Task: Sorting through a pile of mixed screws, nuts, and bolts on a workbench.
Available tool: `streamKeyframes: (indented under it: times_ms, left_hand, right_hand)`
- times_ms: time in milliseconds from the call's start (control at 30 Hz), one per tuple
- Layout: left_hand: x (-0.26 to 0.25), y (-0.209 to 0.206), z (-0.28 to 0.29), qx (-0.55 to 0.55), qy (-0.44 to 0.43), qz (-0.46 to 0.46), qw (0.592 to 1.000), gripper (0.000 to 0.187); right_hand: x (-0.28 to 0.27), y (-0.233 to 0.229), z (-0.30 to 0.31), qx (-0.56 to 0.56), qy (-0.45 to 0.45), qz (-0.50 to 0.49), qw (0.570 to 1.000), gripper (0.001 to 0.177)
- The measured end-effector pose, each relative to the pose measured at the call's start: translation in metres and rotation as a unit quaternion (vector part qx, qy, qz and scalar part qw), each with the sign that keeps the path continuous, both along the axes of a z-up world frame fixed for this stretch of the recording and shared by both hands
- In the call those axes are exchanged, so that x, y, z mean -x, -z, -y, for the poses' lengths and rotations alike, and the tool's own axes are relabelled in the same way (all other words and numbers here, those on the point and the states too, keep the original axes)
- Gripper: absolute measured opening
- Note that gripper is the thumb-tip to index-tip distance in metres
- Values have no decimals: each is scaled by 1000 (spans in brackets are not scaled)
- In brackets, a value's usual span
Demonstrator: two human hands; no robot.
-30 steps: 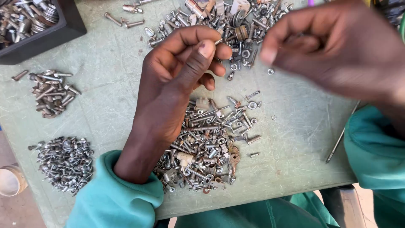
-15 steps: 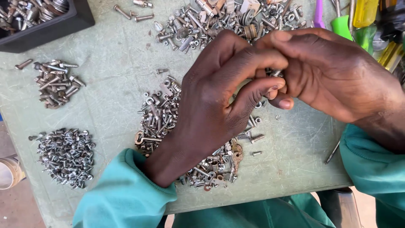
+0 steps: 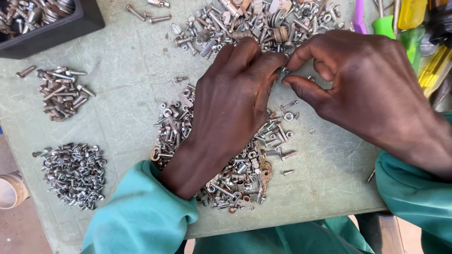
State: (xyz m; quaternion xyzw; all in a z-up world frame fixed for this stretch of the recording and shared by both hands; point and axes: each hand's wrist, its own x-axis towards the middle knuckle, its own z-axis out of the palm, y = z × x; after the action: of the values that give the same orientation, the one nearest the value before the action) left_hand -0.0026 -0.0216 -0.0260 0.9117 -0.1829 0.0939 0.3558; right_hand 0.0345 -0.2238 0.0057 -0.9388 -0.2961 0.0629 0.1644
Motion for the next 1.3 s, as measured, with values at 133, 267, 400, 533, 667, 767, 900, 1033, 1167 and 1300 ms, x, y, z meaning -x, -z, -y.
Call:
streamKeyframes:
  times_ms: [133, 267, 400, 533, 667, 767, 900, 1033, 1167, 1300]
  left_hand:
    - [-1, 0, 0, -11, 1, -3, 1000, 15]
    - [-2, 4, 2, -18, 5, 5, 1000, 14]
    - [-1, 5, 7, -60, 1, 52, 997, 22]
    - [-1, 8, 15, -92, -11, 80, 993, 15]
    - [-1, 7, 15, -62, -26, 89, 994, 14]
    - [2, -6, 11, 41, -36, 110, 992, 13]
    - [5, -20, 12, 160, -24, 168, 972, 12]
    - [4, -14, 6, 100, -8, 138, 985, 26]
    - [-4, -18, -15, 107, 19, 102, 989, 10]
    - [-11, -6, -33, -12, 59, 51, 997, 46]
  right_hand:
    - [-2, 8, -1, -7, 20, 14, 1000, 20]
    - [-11, -4, 2, -40, 6, -46, 998, 13]
    - [-18, -23, 5, -148, 180, -260, 937, 14]
    - [-37, 0, 25, -429, 97, -509, 740, 16]
    - [-36, -1, 21, -520, 73, -602, 602, 21]
    - [-35, -1, 17, -486, 106, -582, 644, 24]
    - [-26, 4, 10, -453, 123, -530, 706, 36]
    - [-20, 4, 7, -452, 80, -575, 678, 49]
    - [-23, -1, 11, -443, 140, -529, 710, 45]
    - [-28, 1, 15, -415, 223, -439, 765, 33]
